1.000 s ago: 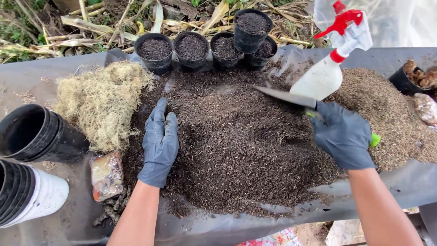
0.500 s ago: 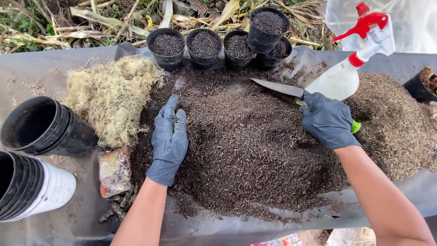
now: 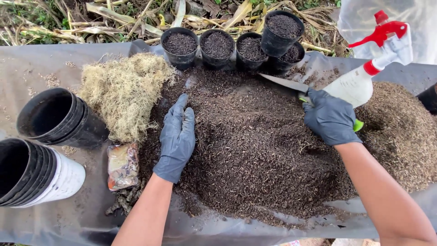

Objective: Mixing soil on a workbench and filling small plastic pots using a hand trowel.

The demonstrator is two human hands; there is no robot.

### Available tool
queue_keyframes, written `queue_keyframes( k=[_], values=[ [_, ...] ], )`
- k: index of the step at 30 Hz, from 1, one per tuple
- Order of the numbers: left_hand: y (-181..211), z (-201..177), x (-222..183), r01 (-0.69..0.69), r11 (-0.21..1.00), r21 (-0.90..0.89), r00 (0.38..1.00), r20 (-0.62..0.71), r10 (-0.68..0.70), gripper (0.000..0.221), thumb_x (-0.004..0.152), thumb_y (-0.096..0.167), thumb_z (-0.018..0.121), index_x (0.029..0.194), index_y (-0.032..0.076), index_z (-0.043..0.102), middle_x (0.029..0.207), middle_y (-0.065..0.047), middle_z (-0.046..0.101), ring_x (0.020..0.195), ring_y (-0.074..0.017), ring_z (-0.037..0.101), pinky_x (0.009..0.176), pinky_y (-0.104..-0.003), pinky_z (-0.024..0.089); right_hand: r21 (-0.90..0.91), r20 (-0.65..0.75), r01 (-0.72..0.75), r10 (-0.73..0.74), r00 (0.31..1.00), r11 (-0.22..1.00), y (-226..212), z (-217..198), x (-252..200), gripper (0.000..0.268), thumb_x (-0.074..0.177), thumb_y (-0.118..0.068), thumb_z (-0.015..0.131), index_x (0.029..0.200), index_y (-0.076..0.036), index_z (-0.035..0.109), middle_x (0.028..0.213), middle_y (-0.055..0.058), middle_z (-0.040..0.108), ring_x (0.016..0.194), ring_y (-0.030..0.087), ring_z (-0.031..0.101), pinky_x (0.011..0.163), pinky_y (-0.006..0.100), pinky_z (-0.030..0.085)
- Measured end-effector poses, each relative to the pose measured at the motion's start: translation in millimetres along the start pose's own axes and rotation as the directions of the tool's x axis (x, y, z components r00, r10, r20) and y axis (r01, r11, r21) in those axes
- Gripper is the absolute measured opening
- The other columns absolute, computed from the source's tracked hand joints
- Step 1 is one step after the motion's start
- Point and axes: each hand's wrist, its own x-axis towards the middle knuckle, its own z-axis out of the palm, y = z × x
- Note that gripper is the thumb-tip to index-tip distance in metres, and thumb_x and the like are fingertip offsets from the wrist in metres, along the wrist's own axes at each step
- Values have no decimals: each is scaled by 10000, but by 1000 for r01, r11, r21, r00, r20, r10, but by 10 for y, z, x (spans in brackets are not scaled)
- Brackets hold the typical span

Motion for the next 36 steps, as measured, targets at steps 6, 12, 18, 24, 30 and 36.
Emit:
queue_keyframes(
  k=[6,12,18,24,30,36],
  values=[
    [-21,40,33,99,990,-102,987,-115,-110,384,1077,318,517,1435,216,614,1440,-65,608,1362,-294,540,1168,-461,389,379,222,-159,77,972,911,-352,-124,168,412,877,-370,690,1287,-356,723,1190,7,759,1095,377,698,977,493,558],
    [93,8,31,149,967,-208,968,-171,-186,353,1081,291,530,1400,184,639,1401,-68,631,1311,-242,569,1156,-431,400,264,107,-5,-24,994,965,-379,255,586,388,950,-374,616,1331,-341,686,1106,38,753,1050,348,716,934,485,569],
    [-10,42,70,179,942,-283,946,-215,-245,353,1075,231,538,1408,171,638,1409,-91,624,1314,-236,557,1165,-430,407,492,217,5,-129,968,871,-676,92,657,457,975,-302,561,1423,-294,651,1021,118,777,910,378,731,916,504,539],
    [-99,85,59,317,924,-213,934,-98,-343,545,1082,457,450,1579,234,430,1585,-91,485,1483,-341,392,1249,-513,255,652,344,-151,-112,932,743,-810,-379,535,417,937,-263,626,1347,-215,685,1181,128,745,1041,334,713,962,437,534],
    [216,-136,100,235,962,-136,956,-148,-254,487,1162,240,298,1623,86,336,1604,-183,424,1516,-339,284,1278,-474,190,808,194,-49,-186,963,587,-869,-611,545,427,884,-120,715,1308,-77,699,1184,200,718,1074,352,680,1004,456,509],
    [-129,-47,131,173,917,-360,920,-272,-280,481,1131,332,442,1591,199,392,1621,-81,430,1517,-236,339,1252,-410,304,446,-77,334,-336,939,830,-1123,-170,802,392,948,-351,631,1315,-226,687,1065,72,731,992,347,705,870,488,551]
  ],
)
